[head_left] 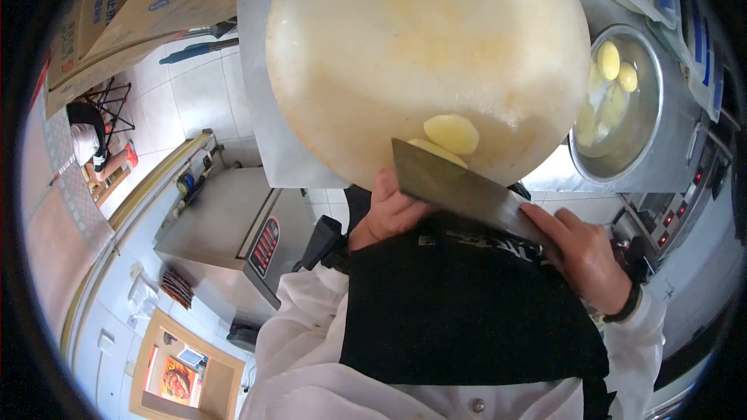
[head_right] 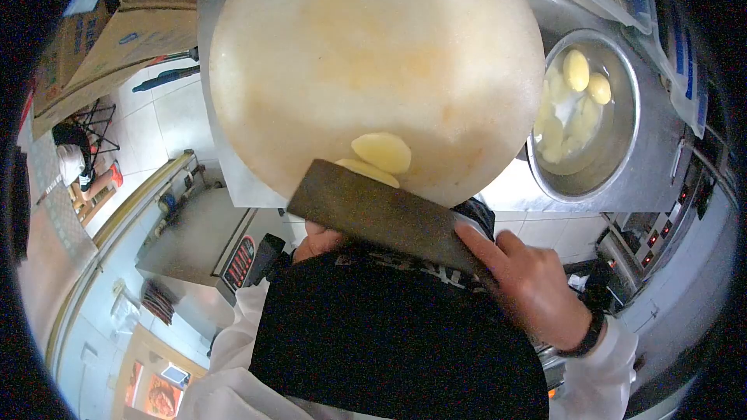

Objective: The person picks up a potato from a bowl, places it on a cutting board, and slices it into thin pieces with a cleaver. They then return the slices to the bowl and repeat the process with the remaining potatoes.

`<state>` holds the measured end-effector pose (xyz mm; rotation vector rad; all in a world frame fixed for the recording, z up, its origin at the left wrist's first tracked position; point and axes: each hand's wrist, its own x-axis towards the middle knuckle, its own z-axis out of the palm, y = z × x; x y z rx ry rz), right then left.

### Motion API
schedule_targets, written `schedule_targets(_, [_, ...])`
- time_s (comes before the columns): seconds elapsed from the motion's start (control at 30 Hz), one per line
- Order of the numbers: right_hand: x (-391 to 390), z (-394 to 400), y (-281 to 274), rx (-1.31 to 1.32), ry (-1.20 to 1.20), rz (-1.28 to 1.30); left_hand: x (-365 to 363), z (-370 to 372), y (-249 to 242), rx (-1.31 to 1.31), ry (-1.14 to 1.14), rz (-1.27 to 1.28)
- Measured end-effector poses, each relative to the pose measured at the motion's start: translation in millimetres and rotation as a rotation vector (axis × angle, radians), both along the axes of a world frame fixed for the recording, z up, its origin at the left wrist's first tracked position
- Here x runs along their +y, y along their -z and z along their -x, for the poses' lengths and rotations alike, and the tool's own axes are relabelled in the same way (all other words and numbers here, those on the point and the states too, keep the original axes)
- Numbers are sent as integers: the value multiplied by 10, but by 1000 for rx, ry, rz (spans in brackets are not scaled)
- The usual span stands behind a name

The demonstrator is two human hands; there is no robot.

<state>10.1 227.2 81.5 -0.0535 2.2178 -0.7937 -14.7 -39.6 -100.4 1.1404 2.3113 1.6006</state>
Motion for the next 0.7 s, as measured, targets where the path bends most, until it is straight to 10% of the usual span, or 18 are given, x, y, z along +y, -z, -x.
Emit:
schedule_targets(0.27, [-104,-114,472,222,210,85,257,302,-390,225,-148,20])
schedule_targets(0.37, [33,-303,412,-253,924,217,299,352,-462,210,-110,42])
schedule_targets(0.47, [336,-730,503,-90,1286,181,402,348,-497,223,-112,82])
schedule_targets(0.7, [613,-1068,353,167,1317,60,819,641,-613,83,-109,179])
